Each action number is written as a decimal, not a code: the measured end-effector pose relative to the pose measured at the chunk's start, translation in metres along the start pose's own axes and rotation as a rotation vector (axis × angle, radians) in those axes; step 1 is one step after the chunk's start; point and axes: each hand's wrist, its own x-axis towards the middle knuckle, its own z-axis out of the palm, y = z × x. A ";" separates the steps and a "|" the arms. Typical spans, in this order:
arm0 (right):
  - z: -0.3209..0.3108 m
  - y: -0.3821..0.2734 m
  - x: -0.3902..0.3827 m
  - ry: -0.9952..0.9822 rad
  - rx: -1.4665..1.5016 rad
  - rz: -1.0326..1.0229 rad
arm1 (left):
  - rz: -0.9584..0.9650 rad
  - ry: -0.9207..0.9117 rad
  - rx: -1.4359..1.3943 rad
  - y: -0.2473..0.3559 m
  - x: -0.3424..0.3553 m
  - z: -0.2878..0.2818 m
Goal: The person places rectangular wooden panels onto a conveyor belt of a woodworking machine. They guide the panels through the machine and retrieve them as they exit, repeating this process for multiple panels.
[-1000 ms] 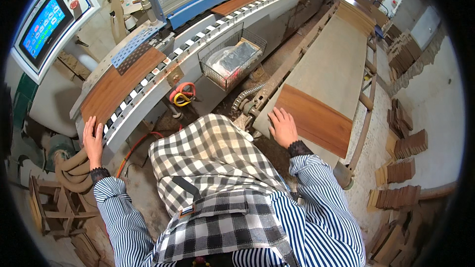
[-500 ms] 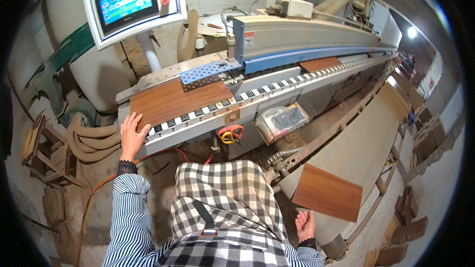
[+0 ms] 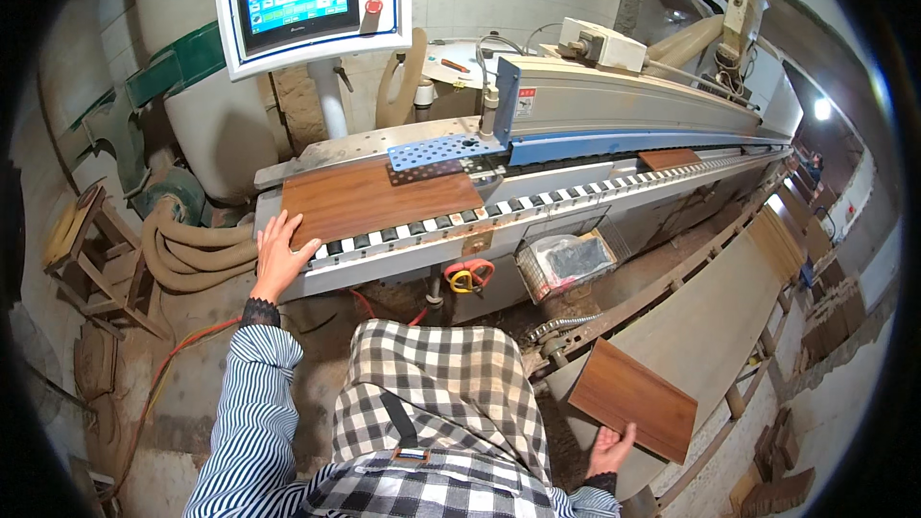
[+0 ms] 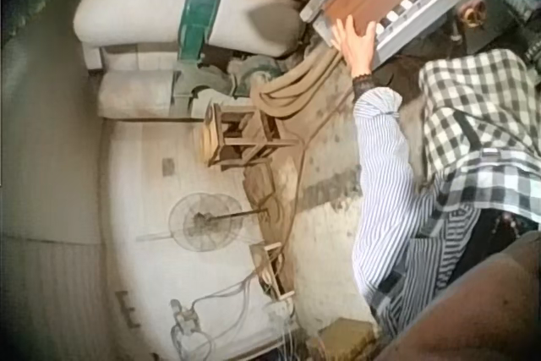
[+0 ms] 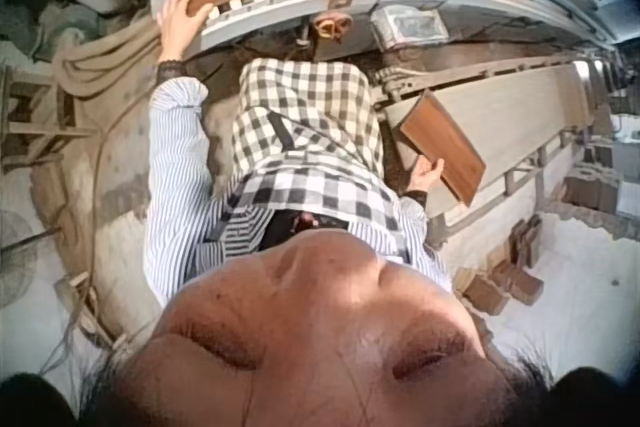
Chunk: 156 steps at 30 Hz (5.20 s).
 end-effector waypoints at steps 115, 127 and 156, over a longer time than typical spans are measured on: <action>0.371 0.219 -0.244 -1.181 -0.478 0.822 | 0.233 0.042 -0.028 -0.012 -0.104 -0.053; 0.440 0.204 -0.220 -1.197 -1.159 -1.173 | 0.288 -0.124 -0.129 -0.045 0.034 -0.047; 0.175 0.170 -0.265 -0.189 -1.727 -0.248 | 0.361 -0.339 -0.173 -0.048 0.049 -0.032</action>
